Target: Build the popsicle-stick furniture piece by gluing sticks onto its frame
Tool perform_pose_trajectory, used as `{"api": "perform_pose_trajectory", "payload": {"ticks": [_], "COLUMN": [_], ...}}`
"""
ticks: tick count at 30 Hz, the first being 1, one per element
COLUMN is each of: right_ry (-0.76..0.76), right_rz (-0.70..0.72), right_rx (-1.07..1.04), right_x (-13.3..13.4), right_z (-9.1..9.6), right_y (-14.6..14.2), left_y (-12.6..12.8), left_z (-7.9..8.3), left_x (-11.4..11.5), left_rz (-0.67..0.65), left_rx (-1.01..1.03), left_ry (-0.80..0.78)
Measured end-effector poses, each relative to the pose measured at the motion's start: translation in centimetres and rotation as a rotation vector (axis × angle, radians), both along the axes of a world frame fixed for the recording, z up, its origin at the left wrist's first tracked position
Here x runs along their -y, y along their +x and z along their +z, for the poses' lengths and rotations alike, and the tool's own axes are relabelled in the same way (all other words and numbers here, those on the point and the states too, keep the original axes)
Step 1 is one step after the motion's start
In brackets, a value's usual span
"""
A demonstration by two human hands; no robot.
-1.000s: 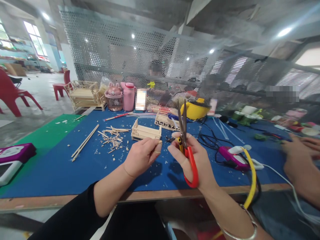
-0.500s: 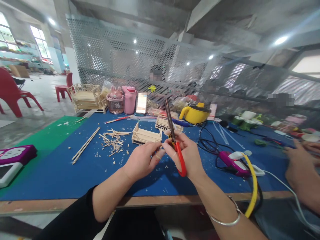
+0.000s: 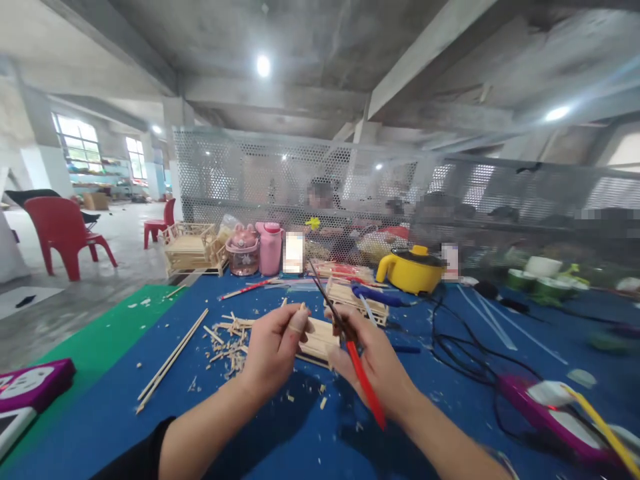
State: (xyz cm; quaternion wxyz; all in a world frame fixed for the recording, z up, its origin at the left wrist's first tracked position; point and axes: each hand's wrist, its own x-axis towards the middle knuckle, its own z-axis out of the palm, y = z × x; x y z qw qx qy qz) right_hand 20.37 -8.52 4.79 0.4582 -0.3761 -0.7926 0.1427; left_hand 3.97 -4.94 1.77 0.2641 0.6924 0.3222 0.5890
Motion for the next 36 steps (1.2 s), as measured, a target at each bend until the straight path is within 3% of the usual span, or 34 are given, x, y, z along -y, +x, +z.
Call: {"api": "perform_pose_trajectory", "payload": {"ticks": [3,7,12,20,36], "right_ry": [-0.095,-0.148,-0.097,-0.014,-0.074], "right_rz": [0.013,-0.005,0.012,-0.088,0.043], "right_rx": [0.017,0.130,0.218,0.282,0.206], "right_x": [0.6,1.0,1.2,0.9,0.9], "right_z": [-1.4,-2.7,-2.5,-2.7,-2.8], "right_y": [0.4,0.8,1.0,1.2,1.2], "left_y": [-0.2,-0.3,-0.7,-2.2,-2.0], "left_z": [-1.1,-1.6,-1.3,-1.1,-0.9], "left_x": [0.8,2.0,1.8,0.8,1.4], "left_rz": [-0.050,-0.082,-0.102,0.026,-0.017], "left_rx": [-0.009,-0.076,-0.181,-0.320,-0.331], "left_ry": [-0.053,0.041,0.135,0.432,0.396]}}
